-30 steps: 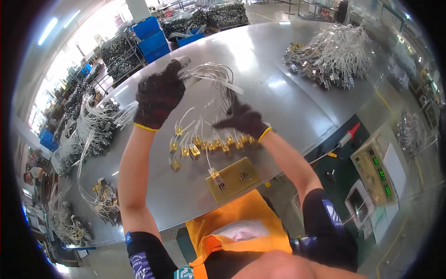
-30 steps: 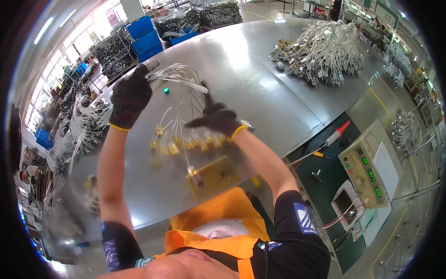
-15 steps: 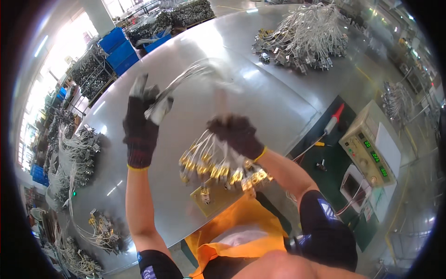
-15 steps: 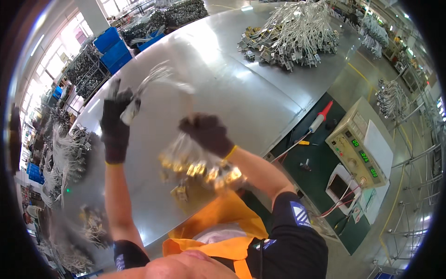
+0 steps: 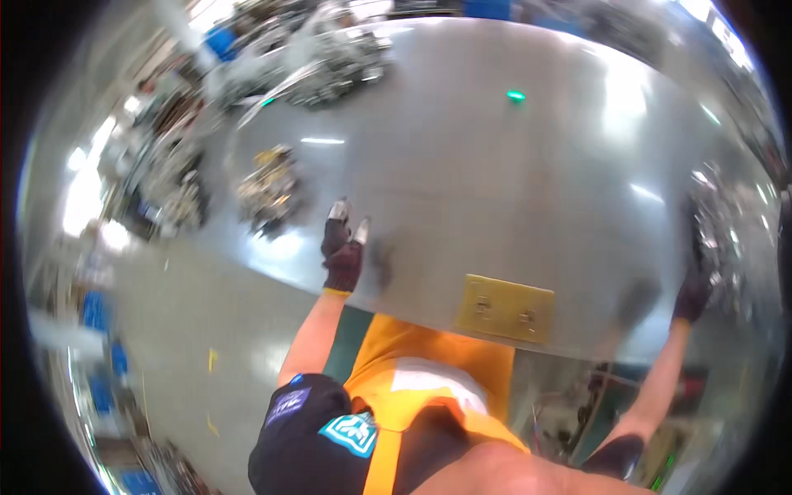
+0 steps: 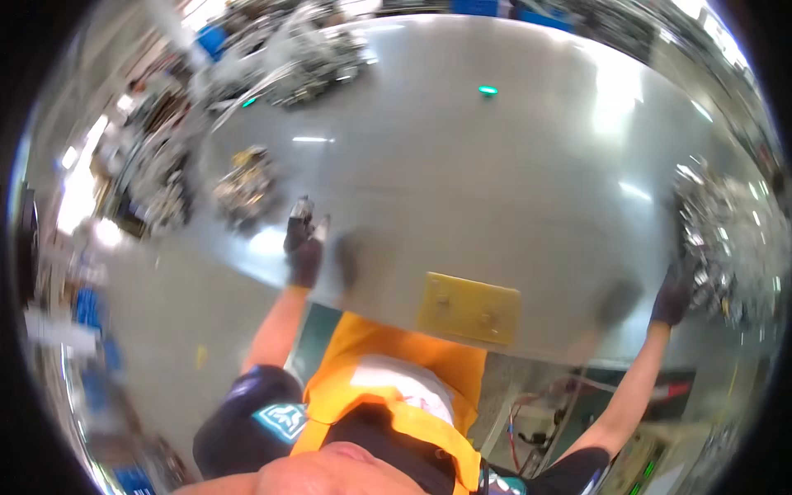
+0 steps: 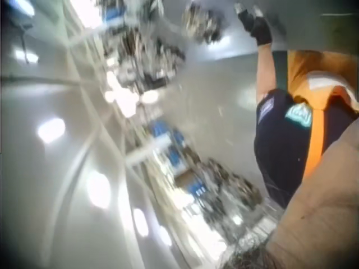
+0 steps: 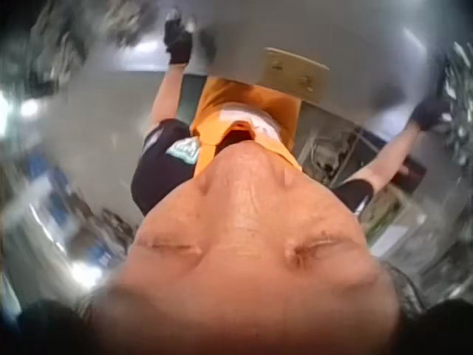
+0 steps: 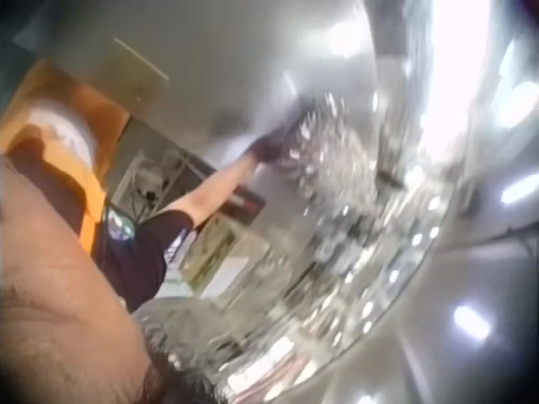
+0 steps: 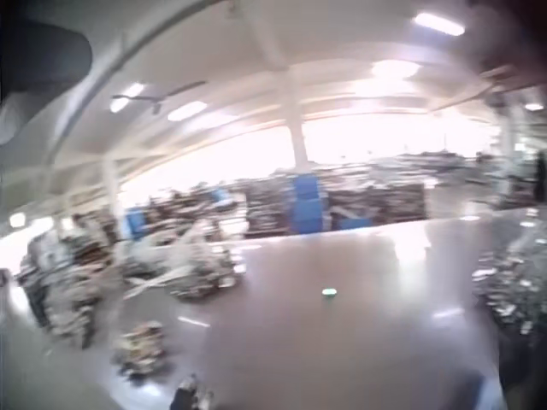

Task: Assembling a complex wiring harness by connecting various wire segments to components on a circular metal jig.

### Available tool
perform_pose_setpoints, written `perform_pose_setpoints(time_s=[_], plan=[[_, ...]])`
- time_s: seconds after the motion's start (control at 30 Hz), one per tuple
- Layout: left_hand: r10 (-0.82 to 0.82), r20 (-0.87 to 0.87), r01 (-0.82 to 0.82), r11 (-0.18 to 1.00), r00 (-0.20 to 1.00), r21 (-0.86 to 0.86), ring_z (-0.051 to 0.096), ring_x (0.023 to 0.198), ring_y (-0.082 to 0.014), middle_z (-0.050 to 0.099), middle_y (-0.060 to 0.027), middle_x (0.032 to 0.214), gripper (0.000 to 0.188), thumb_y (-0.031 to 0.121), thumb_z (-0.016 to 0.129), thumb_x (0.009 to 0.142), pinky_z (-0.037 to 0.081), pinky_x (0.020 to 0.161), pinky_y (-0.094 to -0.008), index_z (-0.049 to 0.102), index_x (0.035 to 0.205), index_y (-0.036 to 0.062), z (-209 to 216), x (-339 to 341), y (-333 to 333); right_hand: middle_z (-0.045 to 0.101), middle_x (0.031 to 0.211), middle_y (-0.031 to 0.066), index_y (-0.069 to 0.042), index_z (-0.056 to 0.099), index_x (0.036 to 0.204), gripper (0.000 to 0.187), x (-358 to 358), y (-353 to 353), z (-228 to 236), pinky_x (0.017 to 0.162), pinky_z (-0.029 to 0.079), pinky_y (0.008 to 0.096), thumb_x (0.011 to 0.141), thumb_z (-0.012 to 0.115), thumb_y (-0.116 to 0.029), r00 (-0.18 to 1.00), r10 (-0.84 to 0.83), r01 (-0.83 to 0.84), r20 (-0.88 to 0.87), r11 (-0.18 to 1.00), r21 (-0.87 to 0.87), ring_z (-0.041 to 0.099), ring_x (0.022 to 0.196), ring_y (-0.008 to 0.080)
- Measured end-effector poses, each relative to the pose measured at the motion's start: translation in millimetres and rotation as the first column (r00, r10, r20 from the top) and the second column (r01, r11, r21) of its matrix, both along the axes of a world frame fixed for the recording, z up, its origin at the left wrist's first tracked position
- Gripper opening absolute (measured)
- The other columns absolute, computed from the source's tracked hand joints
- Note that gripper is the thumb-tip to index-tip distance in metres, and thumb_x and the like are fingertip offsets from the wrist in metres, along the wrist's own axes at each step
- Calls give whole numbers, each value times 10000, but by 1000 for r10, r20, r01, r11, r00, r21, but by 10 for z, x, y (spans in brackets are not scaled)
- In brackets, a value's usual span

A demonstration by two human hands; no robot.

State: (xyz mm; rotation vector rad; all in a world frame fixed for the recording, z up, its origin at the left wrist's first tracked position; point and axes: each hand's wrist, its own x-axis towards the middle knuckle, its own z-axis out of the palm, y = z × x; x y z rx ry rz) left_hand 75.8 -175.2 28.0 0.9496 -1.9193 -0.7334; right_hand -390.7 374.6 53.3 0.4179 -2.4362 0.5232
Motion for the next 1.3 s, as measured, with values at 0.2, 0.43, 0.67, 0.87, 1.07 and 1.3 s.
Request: perform_pose_setpoints(time_s=[0.2, 0.43, 0.67, 0.87, 1.07, 1.3], plan=[[493, 71, -324, 667, 867, -671, 273, 1370, -455, 335, -280, 1455, 899, 229, 672, 703, 235, 1143, -537, 263, 1454, -51, 999, 909, -968, 590, 1285, 200, -1, 643, 1173, 351, 660, -71, -1082, 1049, 398, 425, 971, 538, -267, 995, 3, 14, -96, 984, 176, 533, 1213, 354], [643, 189, -523, 733, 742, -436, 473, 1250, -420, 444, -260, 1420, 884, 544, 719, 758, 371, 1070, -456, 433, 1393, -1, 1257, 1021, -2644, 595, 1274, 203, 0, 622, 1200, 351, 1116, -204, -1046, 1050, 402, 414, 976, 522, -251, 1000, -24, 22, 11, 989, 147, 534, 1207, 358], [-48, 492, 168, 965, 869, -203, 653, 958, -317, 670, -191, 1054, 292, 331, 615, 839, 507, 838, -399, 694, 925, 63, 727, 894, -2693, 636, 1221, 178, 14, 594, 1241, 386, 1493, -1248, -471, 956, 463, 371, 931, 580, -214, 867, 149, -96, 476, 986, -133, 610, 1107, 327], [-161, 50, 165, 983, 986, -85, 635, 724, -359, 656, -165, 794, 169, 207, 540, 851, 511, 695, -451, 644, 825, 76, 994, 651, -667, 605, 1270, 164, -4, 471, 1375, 426, 2619, -3473, 376, 993, 486, 352, 1011, 486, -226, -8, 983, -173, 186, 181, -968, 611, 1125, 217], [-288, 417, 380, 911, 862, -157, 643, 869, -236, 649, -80, 865, 186, 219, 635, 806, 526, 672, -438, 617, 877, 48, 1320, 709, 242, 665, 1061, 127, 47, 521, 1268, 390, 3352, -4820, 1237, 769, 537, 282, 1004, 512, -240, -120, 983, 461, -138, -68, -885, 636, 896, 186], [-173, 14, 173, 981, 985, -84, 645, 664, -341, 632, -131, 734, 276, 275, 744, 777, 513, 626, -429, 614, 935, 89, 1511, 449, 486, 390, 677, -63, 17, 470, 1331, 399, 3286, -4940, 2127, 426, 302, 197, 1017, 416, -223, -344, 914, 200, -213, -151, -968, 333, 497, 34]])
